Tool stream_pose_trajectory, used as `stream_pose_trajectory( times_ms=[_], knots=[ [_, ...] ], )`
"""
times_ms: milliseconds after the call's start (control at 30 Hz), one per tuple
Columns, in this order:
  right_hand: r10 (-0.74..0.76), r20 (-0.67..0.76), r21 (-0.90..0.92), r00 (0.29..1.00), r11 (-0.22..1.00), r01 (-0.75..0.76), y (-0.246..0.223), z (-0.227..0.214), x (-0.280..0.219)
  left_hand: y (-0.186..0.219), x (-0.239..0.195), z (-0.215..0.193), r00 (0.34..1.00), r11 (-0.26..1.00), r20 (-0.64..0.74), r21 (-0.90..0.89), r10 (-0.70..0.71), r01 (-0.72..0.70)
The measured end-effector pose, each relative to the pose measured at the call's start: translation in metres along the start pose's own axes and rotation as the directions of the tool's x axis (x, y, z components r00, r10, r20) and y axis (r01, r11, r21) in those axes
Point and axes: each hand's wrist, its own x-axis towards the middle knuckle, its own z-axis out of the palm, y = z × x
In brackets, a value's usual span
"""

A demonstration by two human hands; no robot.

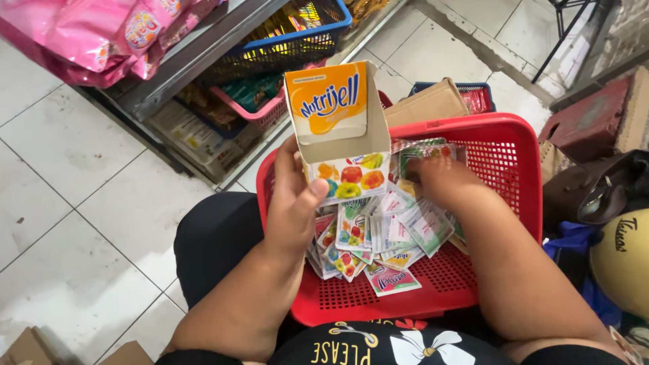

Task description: The person sorts various food packets from a red basket into small cardboard boxes while sitting on the floor.

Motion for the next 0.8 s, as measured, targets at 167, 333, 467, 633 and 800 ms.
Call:
stream_pose_trajectory(
  times_ms=[167, 333, 467, 633, 800],
  knots=[
    [-0.300, -0.445, 0.071, 0.844, 0.928, 0.367, 0.001, -0.019, -0.045, -0.007, -0.003, 0.006, 0.993, 0.995, 0.066, 0.037, -0.096, 0.094],
    [-0.323, -0.676, 0.198, 0.662, 0.786, 0.585, 0.012, -0.047, -0.103, -0.013, -0.004, 0.004, 0.979, 0.980, 0.094, 0.096, -0.182, 0.173],
    [0.004, -0.851, 0.522, 0.525, 0.107, 0.846, 0.026, -0.033, -0.118, -0.013, -0.004, 0.004, 0.961, 0.964, 0.104, 0.109, -0.256, 0.244],
    [0.208, -0.923, 0.338, 0.322, 0.046, 0.940, 0.028, -0.011, -0.110, -0.011, -0.002, 0.004, 0.914, 0.855, 0.109, 0.412, -0.390, 0.315],
    [0.294, -0.918, 0.282, 0.266, 0.015, 0.959, 0.027, -0.006, -0.098, -0.003, -0.001, 0.011, 0.850, 0.692, 0.153, 0.661, -0.503, 0.290]
  ],
)
